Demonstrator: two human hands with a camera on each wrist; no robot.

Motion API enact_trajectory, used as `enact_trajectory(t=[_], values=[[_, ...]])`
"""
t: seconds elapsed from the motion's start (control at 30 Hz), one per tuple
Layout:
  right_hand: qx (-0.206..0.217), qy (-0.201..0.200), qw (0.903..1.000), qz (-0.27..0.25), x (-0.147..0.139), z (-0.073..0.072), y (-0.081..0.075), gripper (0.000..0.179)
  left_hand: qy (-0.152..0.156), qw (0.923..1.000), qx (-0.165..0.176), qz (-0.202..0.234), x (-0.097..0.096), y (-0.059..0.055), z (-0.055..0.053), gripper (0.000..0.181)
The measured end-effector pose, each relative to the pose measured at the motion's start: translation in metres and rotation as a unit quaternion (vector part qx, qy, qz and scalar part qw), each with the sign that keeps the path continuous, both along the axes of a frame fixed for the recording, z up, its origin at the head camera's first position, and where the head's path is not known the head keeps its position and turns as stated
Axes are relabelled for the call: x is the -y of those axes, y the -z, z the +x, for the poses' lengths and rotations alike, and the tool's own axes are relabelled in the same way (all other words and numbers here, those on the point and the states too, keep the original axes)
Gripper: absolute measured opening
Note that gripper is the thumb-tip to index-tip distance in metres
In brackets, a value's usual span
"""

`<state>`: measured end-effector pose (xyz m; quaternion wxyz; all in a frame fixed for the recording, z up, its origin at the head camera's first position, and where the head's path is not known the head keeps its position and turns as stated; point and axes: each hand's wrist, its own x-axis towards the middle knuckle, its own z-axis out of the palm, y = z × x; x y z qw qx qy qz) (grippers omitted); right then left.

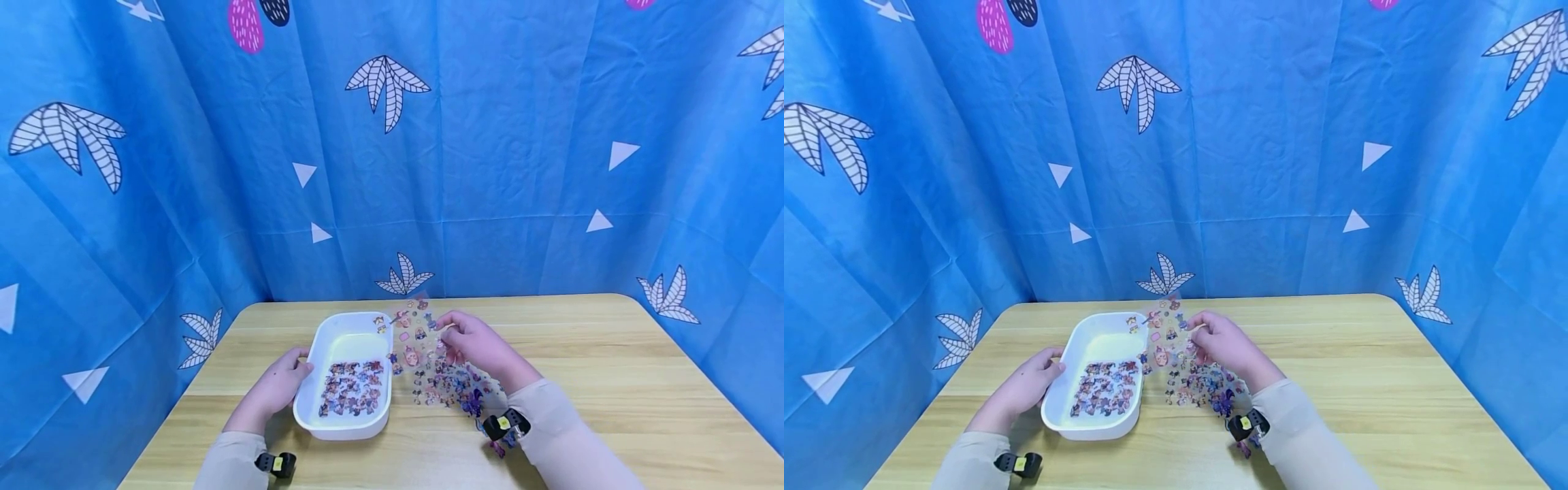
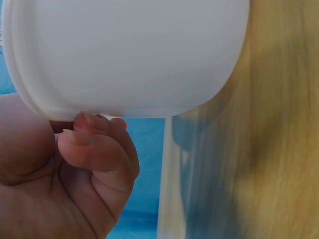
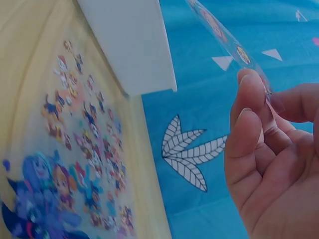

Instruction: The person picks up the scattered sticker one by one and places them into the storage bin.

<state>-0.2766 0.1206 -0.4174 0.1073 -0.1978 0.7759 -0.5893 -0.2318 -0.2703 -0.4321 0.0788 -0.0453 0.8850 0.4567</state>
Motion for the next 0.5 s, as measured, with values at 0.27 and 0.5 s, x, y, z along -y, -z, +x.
enact_trajectory(t=[0.27, 0.5], values=[[0.018, -0.009, 0.9997, -0.013, 0.009, 0.003, 0.003, 0.025, -0.001, 1.0, 0.002, -0.009, 0.0, -0.001, 0.0, 0.042], [0.035, -0.009, 0.999, -0.026, 0.02, 0.008, 0.007, 0.024, 0.0, 1.0, 0.002, -0.003, 0.0, -0.001, 0.0, 0.043]])
